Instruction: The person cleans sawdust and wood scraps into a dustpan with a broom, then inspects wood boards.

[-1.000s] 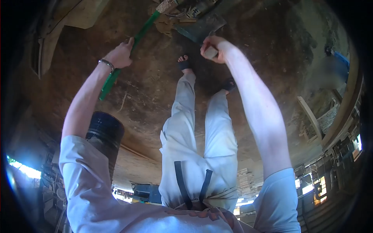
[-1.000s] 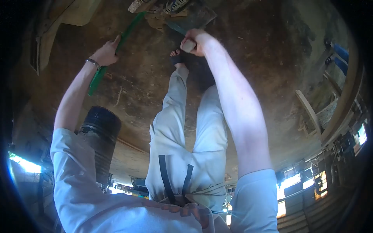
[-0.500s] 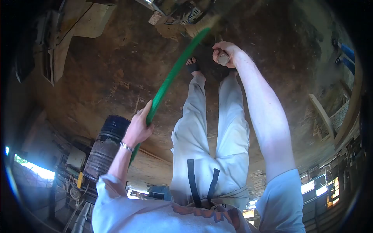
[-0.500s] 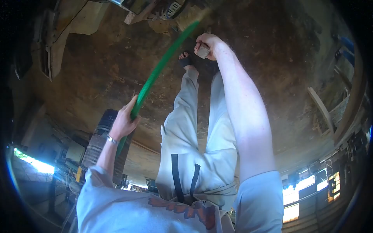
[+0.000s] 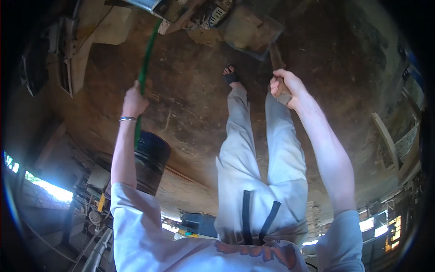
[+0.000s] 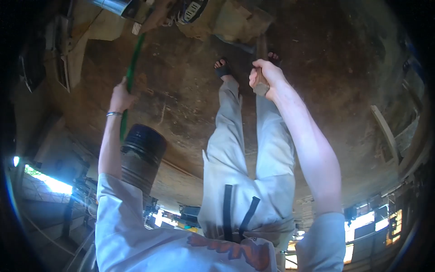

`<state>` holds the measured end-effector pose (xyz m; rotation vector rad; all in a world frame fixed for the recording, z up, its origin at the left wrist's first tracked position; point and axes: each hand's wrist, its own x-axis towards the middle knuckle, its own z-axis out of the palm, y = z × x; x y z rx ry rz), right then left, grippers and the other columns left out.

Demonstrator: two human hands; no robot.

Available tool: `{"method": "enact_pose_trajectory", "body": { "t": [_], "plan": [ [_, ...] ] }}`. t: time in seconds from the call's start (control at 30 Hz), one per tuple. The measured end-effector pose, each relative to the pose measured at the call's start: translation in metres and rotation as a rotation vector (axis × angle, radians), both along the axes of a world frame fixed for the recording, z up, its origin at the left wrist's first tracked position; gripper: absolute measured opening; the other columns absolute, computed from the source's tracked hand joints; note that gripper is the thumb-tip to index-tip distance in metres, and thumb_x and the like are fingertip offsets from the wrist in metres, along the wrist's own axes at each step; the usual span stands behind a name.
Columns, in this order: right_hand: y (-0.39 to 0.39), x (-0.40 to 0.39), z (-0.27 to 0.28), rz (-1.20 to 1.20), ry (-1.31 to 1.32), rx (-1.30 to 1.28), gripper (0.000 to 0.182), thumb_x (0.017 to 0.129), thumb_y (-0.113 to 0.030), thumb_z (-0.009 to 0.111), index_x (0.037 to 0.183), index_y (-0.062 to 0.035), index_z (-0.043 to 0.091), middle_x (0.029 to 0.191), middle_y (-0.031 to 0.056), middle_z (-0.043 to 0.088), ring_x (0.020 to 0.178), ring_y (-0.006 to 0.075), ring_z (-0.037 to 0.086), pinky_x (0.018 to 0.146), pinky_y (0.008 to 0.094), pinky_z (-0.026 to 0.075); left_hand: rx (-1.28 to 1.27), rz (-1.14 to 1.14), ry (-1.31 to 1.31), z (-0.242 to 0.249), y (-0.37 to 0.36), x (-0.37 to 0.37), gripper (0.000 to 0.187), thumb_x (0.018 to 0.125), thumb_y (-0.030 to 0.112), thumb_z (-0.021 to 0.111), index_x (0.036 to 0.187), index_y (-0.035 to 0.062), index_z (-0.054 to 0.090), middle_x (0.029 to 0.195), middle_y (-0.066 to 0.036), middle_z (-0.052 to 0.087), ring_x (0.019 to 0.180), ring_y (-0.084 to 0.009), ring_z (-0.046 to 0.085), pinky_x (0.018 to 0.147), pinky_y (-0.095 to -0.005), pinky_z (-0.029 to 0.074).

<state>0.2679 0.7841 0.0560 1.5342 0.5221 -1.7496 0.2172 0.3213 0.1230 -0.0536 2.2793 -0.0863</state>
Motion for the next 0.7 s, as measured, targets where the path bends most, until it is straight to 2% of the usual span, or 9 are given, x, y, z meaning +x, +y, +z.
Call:
{"method": "enact_pose_trajectory", "body": {
  "t": [0.1,0.2,0.33,0.4,0.47,0.5,0.57,0.63,0.7],
  "plan": [
    [-0.033,-0.009,0.003,0.432,0.054,0.216,0.011,0.094,-0.015,0.050,0.089,-0.0048,0.049,0.067,0.0047,0.052,0.052,0.0156,0.053,0.045,0.0303,0.046,-0.029,-0.054,-0.169,-0.006,0.021,-0.006,0.064,0.076,0.011,0.061,0.135,-0.0050,0.042,0.117,-0.030,0.058,0.110,-0.0432,0.057,0.092,-0.0454,0.049],
    [-0.064,-0.048,-0.018,0.499,0.083,0.172,0.019,0.096,-0.014,0.042,0.100,-0.0004,0.055,0.085,0.0102,0.062,0.068,0.0209,0.063,0.056,0.0385,0.055,0.106,-0.137,-0.184,-0.006,0.032,0.007,0.066,0.074,0.014,0.063,0.133,-0.0065,0.042,0.115,-0.033,0.057,0.106,-0.0437,0.058,0.092,-0.0455,0.049],
    [-0.109,-0.080,-0.020,0.506,0.106,0.247,0.017,0.093,-0.006,0.049,0.107,0.0014,0.055,0.095,0.0145,0.062,0.082,0.0263,0.067,0.062,0.0429,0.059,0.333,-0.124,-0.266,0.006,0.063,0.011,0.068,0.070,0.010,0.064,0.131,-0.0087,0.042,0.098,-0.034,0.061,0.096,-0.0456,0.061,0.084,-0.0465,0.051],
    [-0.133,-0.074,-0.053,0.587,0.118,0.270,0.021,0.092,-0.009,0.053,0.110,0.0008,0.057,0.101,0.0145,0.064,0.087,0.0232,0.068,0.064,0.0393,0.058,0.430,-0.140,-0.242,0.023,0.093,0.017,0.069,0.069,0.007,0.063,0.132,-0.0109,0.041,0.095,-0.034,0.062,0.094,-0.0446,0.063,0.081,-0.0452,0.052],
    [-0.134,-0.084,-0.009,0.797,0.085,0.371,0.024,0.087,-0.011,0.061,0.105,0.0048,0.065,0.113,0.0145,0.064,0.087,0.0178,0.068,0.066,0.0293,0.057,0.429,-0.010,-0.369,0.036,0.128,0.024,0.068,0.070,0.005,0.062,0.131,-0.0131,0.041,0.099,-0.034,0.061,0.097,-0.0436,0.063,0.082,-0.0425,0.052],
    [-0.148,-0.090,-0.039,1.140,0.188,0.270,0.028,0.086,-0.012,0.061,0.107,0.0062,0.064,0.108,0.0156,0.065,0.087,0.0189,0.067,0.069,0.0306,0.056,0.512,-0.093,-0.328,0.030,0.134,0.037,0.068,0.070,0.005,0.062,0.132,-0.0117,0.040,0.101,-0.034,0.061,0.101,-0.0427,0.061,0.085,-0.0433,0.051],
    [-0.148,-0.094,-0.048,1.163,0.198,0.218,0.033,0.085,-0.014,0.061,0.110,0.0076,0.062,0.102,0.0167,0.066,0.085,0.0206,0.066,0.069,0.0336,0.056,0.522,-0.096,-0.319,0.037,0.158,0.063,0.067,0.071,0.004,0.062,0.133,-0.0097,0.039,0.109,-0.032,0.058,0.106,-0.0432,0.057,0.088,-0.0452,0.048],
    [-0.116,-0.090,0.002,0.543,0.019,0.322,0.035,0.086,-0.016,0.060,0.111,0.0076,0.061,0.101,0.0167,0.066,0.080,0.0217,0.065,0.066,0.0372,0.055,0.512,-0.036,-0.269,0.056,0.165,0.085,0.066,0.073,0.003,0.061,0.134,-0.0079,0.039,0.113,-0.031,0.057,0.107,-0.0436,0.056,0.089,-0.0459,0.047],
    [-0.109,-0.063,-0.051,0.538,0.049,0.383,0.024,0.087,-0.013,0.059,0.104,0.0042,0.061,0.091,0.0147,0.066,0.073,0.0213,0.065,0.057,0.0379,0.055,0.536,0.087,-0.253,0.092,0.174,0.085,0.066,0.074,0.003,0.060,0.136,-0.0061,0.039,0.114,-0.030,0.056,0.108,-0.0435,0.056,0.089,-0.0458,0.047]
  ]
}}
